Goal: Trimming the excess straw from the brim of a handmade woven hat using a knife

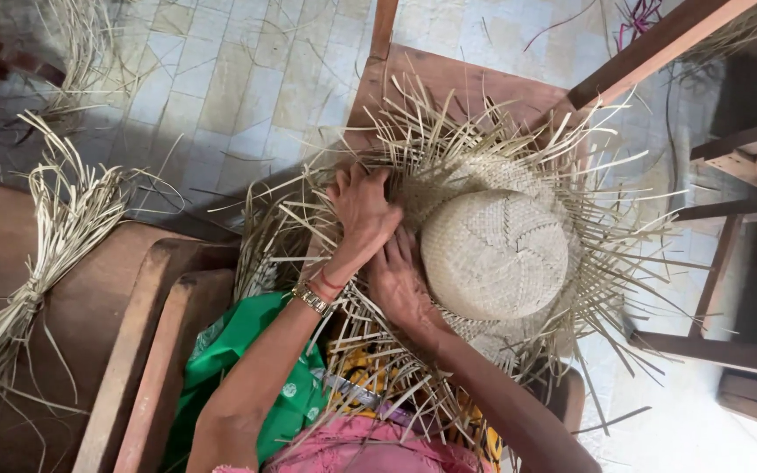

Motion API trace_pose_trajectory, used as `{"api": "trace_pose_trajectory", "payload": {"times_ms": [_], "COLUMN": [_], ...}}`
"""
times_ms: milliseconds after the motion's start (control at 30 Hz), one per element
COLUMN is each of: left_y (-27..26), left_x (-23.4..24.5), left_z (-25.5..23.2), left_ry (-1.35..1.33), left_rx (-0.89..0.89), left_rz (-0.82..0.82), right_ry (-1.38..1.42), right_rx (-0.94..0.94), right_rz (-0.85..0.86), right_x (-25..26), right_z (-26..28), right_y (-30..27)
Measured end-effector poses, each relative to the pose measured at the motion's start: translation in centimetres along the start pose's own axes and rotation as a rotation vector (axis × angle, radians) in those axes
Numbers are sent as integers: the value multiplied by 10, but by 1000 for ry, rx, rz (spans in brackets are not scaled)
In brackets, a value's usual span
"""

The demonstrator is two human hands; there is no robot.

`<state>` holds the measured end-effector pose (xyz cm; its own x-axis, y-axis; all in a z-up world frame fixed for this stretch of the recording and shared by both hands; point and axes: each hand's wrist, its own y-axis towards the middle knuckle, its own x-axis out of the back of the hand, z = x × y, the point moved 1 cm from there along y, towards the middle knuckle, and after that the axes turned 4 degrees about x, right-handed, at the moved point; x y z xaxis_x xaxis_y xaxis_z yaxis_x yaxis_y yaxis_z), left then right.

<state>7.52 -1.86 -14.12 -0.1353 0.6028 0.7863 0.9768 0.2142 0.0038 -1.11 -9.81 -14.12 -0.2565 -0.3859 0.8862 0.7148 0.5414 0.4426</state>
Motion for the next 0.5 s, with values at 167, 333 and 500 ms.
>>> {"api": "trace_pose_trajectory", "payload": {"times_ms": [167,333,500], "left_y": [9,14,18], "left_x": [-33,-23,-44], "left_z": [20,13,23], "left_ry": [30,-27,45], "left_rx": [-133,-411,-456], "left_rz": [-174,-352,-243], "right_ry": [-57,-100,-72], "right_rx": [21,28,83], "right_rz": [-17,-21,-53], "right_x": [-15,-17,5], "right_z": [-4,-5,-2], "right_y": [-9,-9,4]}}
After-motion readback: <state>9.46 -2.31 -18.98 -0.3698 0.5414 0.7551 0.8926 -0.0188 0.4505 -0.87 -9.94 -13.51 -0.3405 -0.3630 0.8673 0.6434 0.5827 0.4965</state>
